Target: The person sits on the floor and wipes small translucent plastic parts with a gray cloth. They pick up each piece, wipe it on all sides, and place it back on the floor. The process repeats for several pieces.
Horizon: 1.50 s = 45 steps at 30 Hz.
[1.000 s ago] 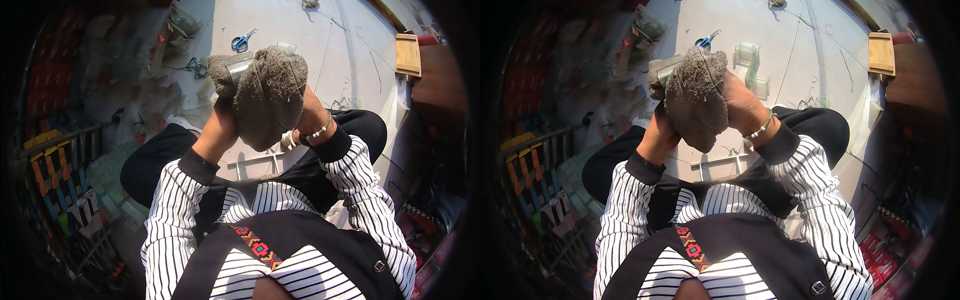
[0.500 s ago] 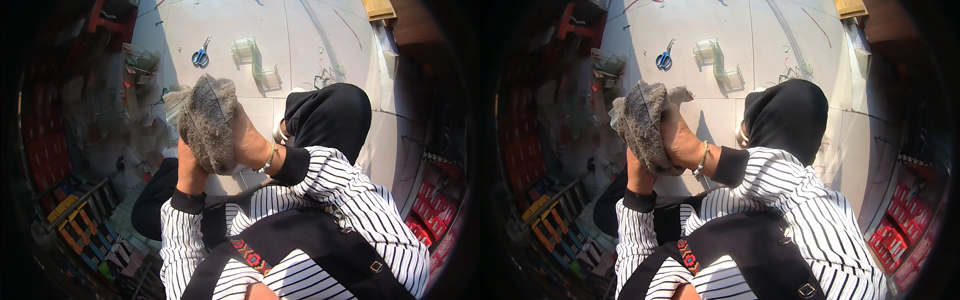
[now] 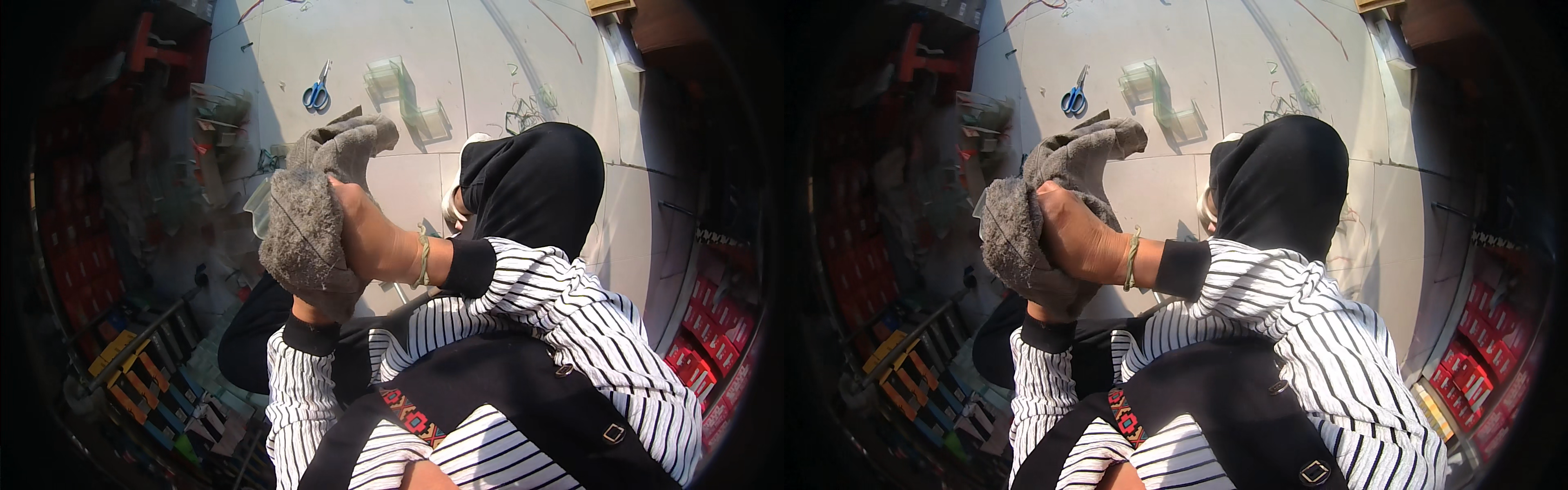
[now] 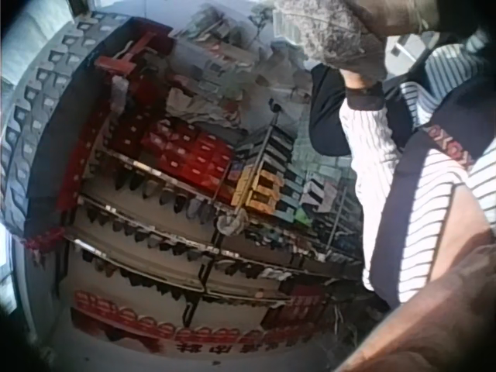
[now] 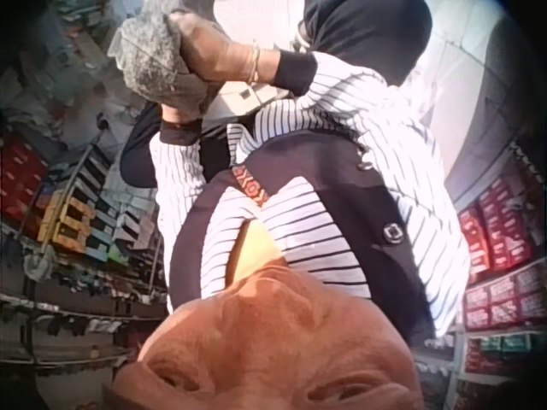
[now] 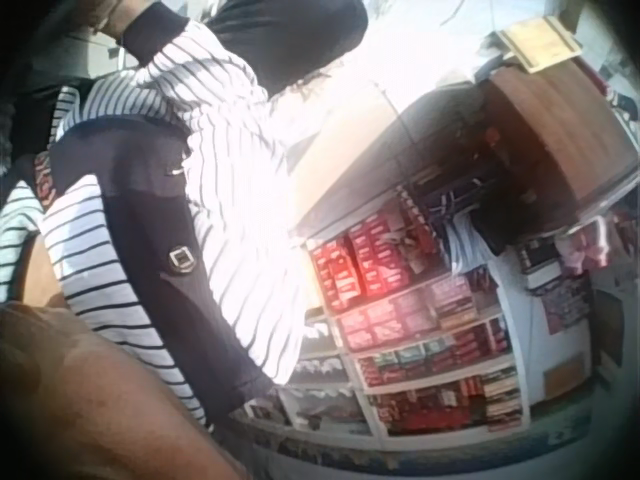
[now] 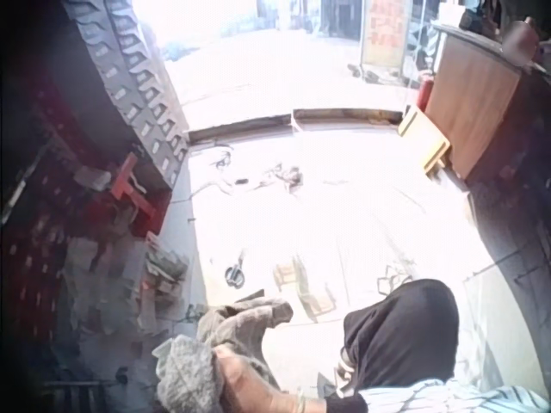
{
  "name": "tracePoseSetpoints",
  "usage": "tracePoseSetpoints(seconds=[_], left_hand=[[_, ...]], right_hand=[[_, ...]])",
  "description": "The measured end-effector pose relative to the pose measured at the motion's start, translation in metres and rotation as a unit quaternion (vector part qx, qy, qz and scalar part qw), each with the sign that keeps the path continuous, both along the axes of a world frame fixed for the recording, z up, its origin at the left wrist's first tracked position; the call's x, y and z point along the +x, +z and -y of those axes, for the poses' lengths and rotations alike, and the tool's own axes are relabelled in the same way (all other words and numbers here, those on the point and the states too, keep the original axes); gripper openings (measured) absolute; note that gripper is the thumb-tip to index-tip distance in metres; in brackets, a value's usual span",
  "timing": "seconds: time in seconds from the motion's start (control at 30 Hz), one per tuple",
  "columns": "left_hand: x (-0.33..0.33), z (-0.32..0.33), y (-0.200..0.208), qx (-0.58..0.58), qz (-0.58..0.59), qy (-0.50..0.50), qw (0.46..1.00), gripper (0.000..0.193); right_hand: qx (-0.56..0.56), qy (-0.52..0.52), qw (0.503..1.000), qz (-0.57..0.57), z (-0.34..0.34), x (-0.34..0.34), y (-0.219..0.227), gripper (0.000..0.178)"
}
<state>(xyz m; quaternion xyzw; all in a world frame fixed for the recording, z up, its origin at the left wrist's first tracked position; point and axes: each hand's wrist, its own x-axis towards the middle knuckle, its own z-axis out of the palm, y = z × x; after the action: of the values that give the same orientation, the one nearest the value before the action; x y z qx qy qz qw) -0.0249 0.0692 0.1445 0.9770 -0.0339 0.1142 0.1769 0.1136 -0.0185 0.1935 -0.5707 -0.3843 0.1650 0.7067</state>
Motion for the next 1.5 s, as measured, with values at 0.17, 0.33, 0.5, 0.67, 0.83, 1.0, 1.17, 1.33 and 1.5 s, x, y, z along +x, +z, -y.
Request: tracePoseSetpoints(seconds=[0.17,0.33,0.5,0.67,0.83,1.0,1.17,1.33,1.5], left_hand=[[0.003,0.004,-0.006,-0.431,-0.253,0.074,0.863,0.057],[0.028,0.012,0.012,-0.806,-0.106,0.183,0.553,0.034],[0.05,0.0,0.044,-0.707,-0.106,0.213,0.666,0.028],[0.055,-0.012,0.049,-0.595,0.111,0.23,0.762,0.017],[0.058,-0.016,0.044,-0.786,0.04,0.176,0.591,0.026],[0.06,-0.003,0.047,-0.823,0.009,0.205,0.529,0.039],[0.055,-0.005,0.048,-0.9,0.008,0.165,0.403,0.043],[0.052,-0.014,0.042,-0.887,0.015,0.151,0.437,0.037],[0.052,-0.011,0.044,-0.889,0.044,0.122,0.439,0.028]], right_hand=[[-0.041,-0.064,0.991,0.111,0.004,-0.003,-0.008,0.02],[-0.035,-0.073,0.996,-0.044,0.009,0.005,-0.019,0.035],[0.0,-0.033,0.972,-0.231,0.018,0.032,-0.023,0.037],[0.044,0.003,0.93,-0.366,0.01,0.022,-0.029,0.042],[-0.216,-0.039,0.972,0.083,0.003,0.02,-0.033,0.029],[-0.219,-0.047,0.952,0.206,0.007,0.031,-0.027,0.029],[-0.193,-0.052,0.936,0.29,-0.004,0.026,-0.017,0.026],[-0.167,-0.053,0.939,0.297,-0.001,0.024,-0.016,0.025],[0.103,-0.027,0.956,-0.273,0.0,0.028,-0.039,0.043]])
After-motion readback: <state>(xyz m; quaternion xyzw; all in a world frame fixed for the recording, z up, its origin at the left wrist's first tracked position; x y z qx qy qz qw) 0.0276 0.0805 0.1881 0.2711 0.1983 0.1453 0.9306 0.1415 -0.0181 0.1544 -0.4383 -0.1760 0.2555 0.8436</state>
